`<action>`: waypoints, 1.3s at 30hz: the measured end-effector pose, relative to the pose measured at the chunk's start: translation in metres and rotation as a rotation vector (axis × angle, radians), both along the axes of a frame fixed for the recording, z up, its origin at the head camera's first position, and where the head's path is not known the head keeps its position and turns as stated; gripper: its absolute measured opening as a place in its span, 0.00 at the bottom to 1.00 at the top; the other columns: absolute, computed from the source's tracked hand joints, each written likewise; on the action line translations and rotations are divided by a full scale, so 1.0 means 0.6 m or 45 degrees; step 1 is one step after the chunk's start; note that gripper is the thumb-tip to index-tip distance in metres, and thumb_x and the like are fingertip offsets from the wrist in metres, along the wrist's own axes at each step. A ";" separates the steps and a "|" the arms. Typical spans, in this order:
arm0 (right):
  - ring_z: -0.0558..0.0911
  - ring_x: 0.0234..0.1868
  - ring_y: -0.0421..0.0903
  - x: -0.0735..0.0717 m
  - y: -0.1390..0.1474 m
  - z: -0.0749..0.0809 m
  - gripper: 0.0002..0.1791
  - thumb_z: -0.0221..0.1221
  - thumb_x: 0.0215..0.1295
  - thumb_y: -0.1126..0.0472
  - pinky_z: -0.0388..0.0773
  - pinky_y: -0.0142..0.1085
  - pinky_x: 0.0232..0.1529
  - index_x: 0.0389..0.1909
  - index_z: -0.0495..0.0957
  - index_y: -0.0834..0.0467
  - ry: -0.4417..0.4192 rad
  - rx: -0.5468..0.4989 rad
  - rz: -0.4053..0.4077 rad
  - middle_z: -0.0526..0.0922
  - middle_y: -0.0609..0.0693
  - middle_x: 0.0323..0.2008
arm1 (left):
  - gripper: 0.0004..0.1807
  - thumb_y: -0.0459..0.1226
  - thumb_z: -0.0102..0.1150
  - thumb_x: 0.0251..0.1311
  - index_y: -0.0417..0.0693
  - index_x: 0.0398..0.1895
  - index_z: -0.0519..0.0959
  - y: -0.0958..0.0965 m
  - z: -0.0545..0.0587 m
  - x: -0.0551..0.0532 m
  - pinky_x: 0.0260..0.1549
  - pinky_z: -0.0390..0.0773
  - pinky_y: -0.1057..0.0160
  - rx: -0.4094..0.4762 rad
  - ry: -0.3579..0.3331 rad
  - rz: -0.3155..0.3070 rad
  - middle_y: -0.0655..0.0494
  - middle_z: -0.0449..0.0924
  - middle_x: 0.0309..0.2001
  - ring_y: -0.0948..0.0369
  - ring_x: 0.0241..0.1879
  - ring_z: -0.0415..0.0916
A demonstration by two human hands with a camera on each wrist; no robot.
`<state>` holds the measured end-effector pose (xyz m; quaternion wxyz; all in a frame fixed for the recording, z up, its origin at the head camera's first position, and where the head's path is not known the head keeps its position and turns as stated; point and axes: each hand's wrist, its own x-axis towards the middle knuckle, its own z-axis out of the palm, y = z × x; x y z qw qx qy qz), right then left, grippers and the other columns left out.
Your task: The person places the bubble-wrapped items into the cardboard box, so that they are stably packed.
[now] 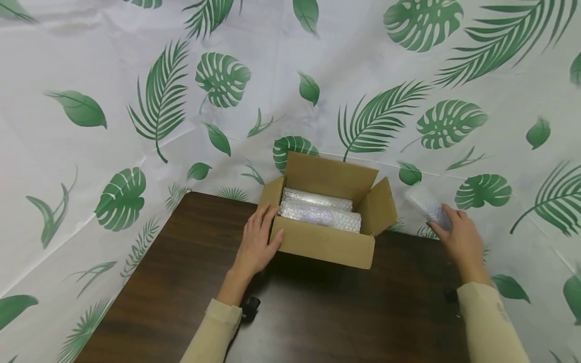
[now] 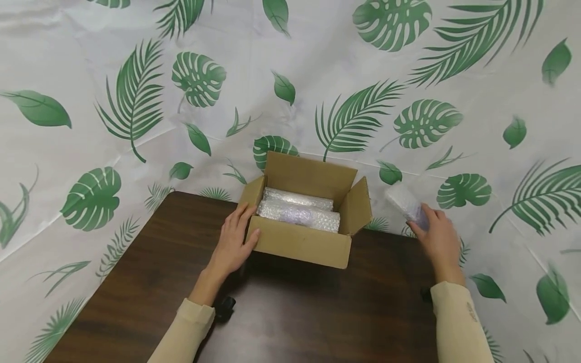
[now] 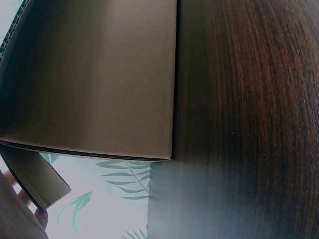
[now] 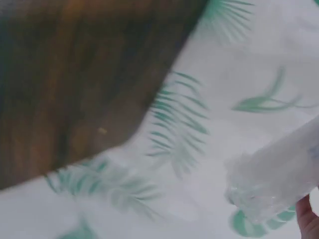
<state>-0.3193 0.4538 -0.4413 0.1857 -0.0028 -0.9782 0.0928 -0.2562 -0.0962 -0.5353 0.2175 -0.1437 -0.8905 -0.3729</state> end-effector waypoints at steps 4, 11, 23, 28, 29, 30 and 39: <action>0.73 0.61 0.77 0.004 -0.030 0.040 0.42 0.63 0.77 0.45 0.70 0.76 0.54 0.83 0.61 0.57 0.128 0.023 0.048 0.72 0.76 0.65 | 0.35 0.55 0.49 0.79 0.60 0.85 0.60 0.000 -0.001 -0.002 0.76 0.60 0.32 0.008 -0.014 -0.004 0.46 0.55 0.85 0.40 0.79 0.58; 0.72 0.58 0.80 0.005 -0.090 0.113 0.39 0.62 0.78 0.51 0.67 0.78 0.55 0.82 0.61 0.61 0.434 0.067 0.205 0.73 0.78 0.63 | 0.35 0.55 0.50 0.78 0.60 0.85 0.59 0.001 -0.002 -0.003 0.75 0.60 0.32 0.005 0.009 0.002 0.46 0.55 0.84 0.40 0.78 0.58; 0.58 0.73 0.83 0.015 -0.189 0.197 0.44 0.43 0.83 0.50 0.51 0.79 0.69 0.89 0.32 0.57 0.214 0.019 0.320 0.59 0.80 0.74 | 0.35 0.55 0.49 0.79 0.62 0.85 0.59 0.001 -0.001 -0.001 0.76 0.61 0.33 0.003 0.013 0.000 0.45 0.56 0.84 0.40 0.78 0.59; 0.56 0.77 0.78 0.032 -0.241 0.223 0.46 0.49 0.82 0.52 0.47 0.75 0.74 0.89 0.34 0.53 0.188 0.063 0.400 0.58 0.76 0.77 | 0.35 0.55 0.49 0.79 0.61 0.85 0.59 0.001 0.001 0.001 0.76 0.60 0.33 0.010 0.009 -0.005 0.45 0.56 0.84 0.40 0.78 0.58; 0.57 0.77 0.77 0.033 -0.252 0.228 0.47 0.52 0.81 0.53 0.49 0.74 0.74 0.89 0.36 0.54 0.207 0.088 0.424 0.59 0.75 0.77 | 0.35 0.55 0.48 0.79 0.61 0.85 0.59 0.001 0.001 0.001 0.76 0.60 0.33 0.008 0.006 -0.005 0.46 0.55 0.84 0.40 0.79 0.58; 0.58 0.76 0.76 0.033 -0.262 0.232 0.47 0.55 0.79 0.54 0.51 0.73 0.71 0.89 0.40 0.55 0.228 0.113 0.452 0.61 0.74 0.76 | 0.35 0.55 0.48 0.79 0.61 0.85 0.59 0.000 0.000 0.001 0.76 0.61 0.33 0.009 0.009 -0.003 0.45 0.55 0.84 0.40 0.79 0.59; 0.74 0.65 0.69 0.024 -0.348 0.239 0.39 0.73 0.64 0.59 0.70 0.69 0.60 0.75 0.72 0.60 0.350 0.362 0.621 0.77 0.64 0.65 | 0.35 0.55 0.48 0.80 0.61 0.85 0.59 0.000 0.000 -0.001 0.76 0.61 0.33 0.004 -0.001 -0.007 0.46 0.55 0.85 0.40 0.79 0.58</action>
